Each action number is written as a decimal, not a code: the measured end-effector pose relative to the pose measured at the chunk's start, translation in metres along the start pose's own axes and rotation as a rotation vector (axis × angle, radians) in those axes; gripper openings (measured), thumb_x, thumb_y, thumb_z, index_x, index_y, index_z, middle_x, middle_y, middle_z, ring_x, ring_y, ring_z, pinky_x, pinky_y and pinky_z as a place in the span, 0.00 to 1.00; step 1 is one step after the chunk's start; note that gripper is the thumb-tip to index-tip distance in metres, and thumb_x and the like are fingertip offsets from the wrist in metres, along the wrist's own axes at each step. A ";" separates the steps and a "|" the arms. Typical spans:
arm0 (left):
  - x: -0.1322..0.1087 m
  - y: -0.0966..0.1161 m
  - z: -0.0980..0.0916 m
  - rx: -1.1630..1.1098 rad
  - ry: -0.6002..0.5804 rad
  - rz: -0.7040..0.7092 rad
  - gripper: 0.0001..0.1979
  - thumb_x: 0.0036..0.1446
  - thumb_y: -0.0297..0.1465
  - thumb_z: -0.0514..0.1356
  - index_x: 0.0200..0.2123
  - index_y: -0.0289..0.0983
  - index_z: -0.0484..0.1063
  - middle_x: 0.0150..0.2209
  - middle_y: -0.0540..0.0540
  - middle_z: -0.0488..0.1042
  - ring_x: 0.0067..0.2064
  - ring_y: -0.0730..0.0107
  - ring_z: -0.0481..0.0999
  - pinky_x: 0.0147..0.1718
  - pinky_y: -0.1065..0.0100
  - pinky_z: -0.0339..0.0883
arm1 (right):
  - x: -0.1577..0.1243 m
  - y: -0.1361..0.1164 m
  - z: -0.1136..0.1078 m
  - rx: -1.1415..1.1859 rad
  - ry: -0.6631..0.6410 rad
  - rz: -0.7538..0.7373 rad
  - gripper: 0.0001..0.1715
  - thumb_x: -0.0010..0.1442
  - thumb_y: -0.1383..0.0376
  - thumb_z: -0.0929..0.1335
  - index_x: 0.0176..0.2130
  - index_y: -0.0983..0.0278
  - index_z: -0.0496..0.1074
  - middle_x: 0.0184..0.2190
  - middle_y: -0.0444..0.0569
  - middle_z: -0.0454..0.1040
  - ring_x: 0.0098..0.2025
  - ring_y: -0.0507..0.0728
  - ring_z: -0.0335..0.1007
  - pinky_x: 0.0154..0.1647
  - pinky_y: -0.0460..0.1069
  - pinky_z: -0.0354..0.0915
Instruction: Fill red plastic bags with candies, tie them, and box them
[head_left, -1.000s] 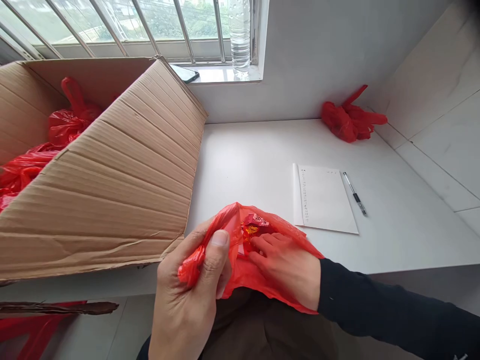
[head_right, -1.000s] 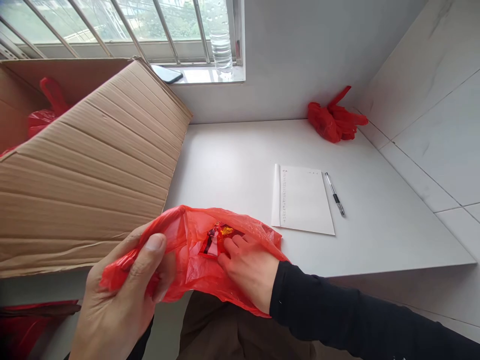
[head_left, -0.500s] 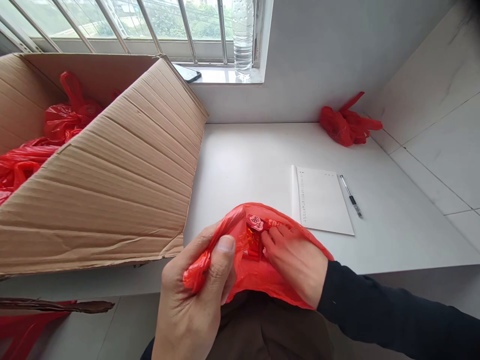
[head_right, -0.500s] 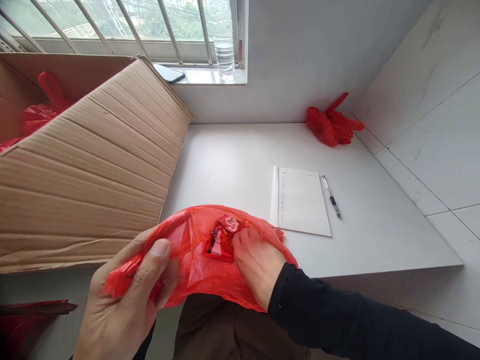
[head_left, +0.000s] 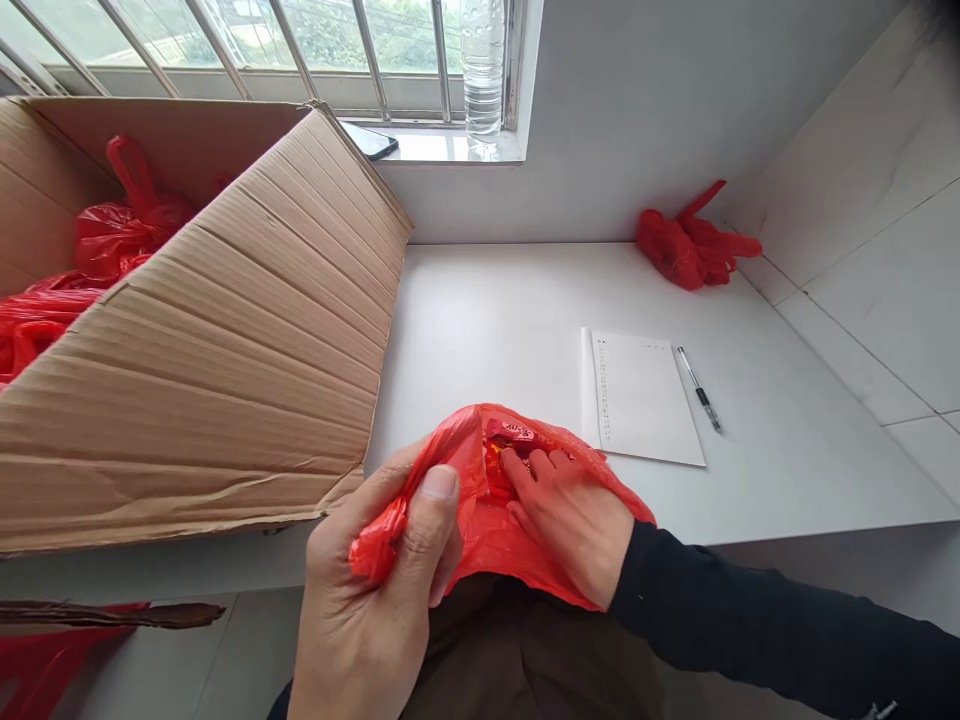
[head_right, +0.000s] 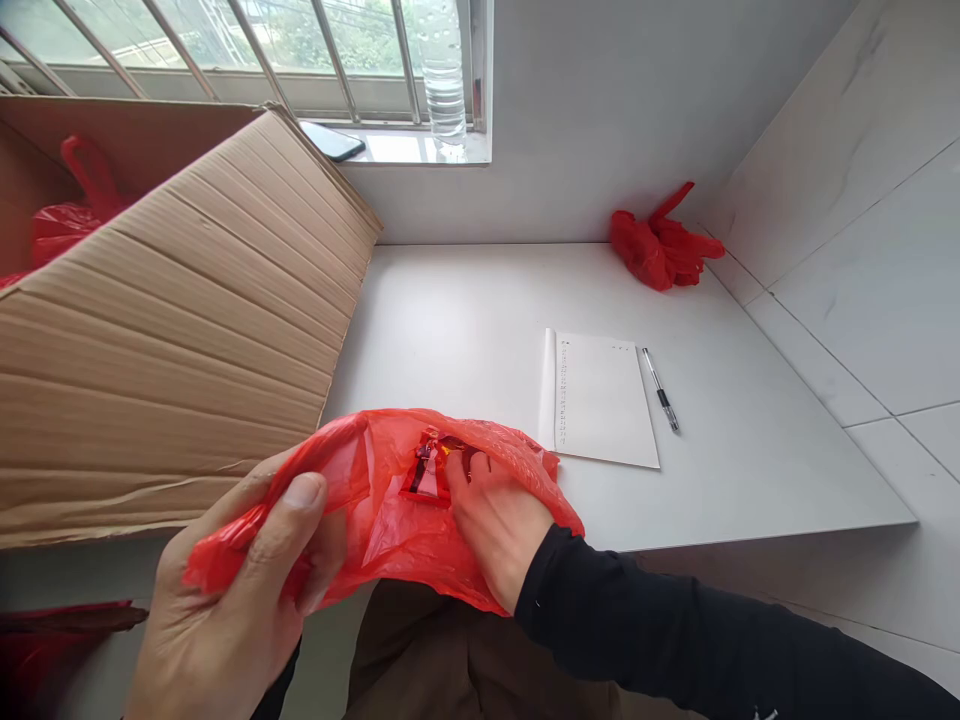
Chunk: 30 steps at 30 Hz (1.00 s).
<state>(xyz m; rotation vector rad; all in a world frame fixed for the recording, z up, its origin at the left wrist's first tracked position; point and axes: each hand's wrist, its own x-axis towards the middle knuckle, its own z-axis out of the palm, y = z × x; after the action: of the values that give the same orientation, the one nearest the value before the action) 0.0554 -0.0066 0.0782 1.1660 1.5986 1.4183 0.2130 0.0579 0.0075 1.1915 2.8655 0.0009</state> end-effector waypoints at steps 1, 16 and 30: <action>0.001 -0.001 0.000 0.013 -0.028 0.000 0.12 0.68 0.42 0.60 0.46 0.45 0.80 0.18 0.55 0.60 0.22 0.74 0.59 0.25 0.69 0.60 | 0.000 -0.002 -0.001 -0.027 -0.032 -0.018 0.21 0.66 0.66 0.65 0.57 0.71 0.67 0.36 0.56 0.73 0.34 0.63 0.69 0.33 0.58 0.68; 0.002 -0.003 0.002 -0.024 -0.074 -0.035 0.12 0.68 0.43 0.59 0.42 0.44 0.79 0.18 0.55 0.58 0.21 0.74 0.57 0.20 0.70 0.57 | 0.012 -0.004 0.017 -0.089 0.021 -0.095 0.13 0.65 0.73 0.61 0.48 0.67 0.69 0.39 0.56 0.73 0.39 0.64 0.72 0.41 0.60 0.70; 0.001 -0.001 0.003 -0.053 -0.077 -0.053 0.12 0.68 0.41 0.59 0.46 0.43 0.79 0.19 0.55 0.59 0.21 0.75 0.56 0.19 0.72 0.58 | 0.011 0.000 0.021 0.020 0.159 -0.059 0.13 0.66 0.74 0.63 0.47 0.66 0.72 0.36 0.53 0.75 0.37 0.61 0.71 0.41 0.57 0.68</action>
<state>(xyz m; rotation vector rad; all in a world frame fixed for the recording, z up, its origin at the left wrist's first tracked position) 0.0571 -0.0044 0.0764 1.1263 1.5193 1.3580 0.2060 0.0656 -0.0141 1.1594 3.0439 0.0680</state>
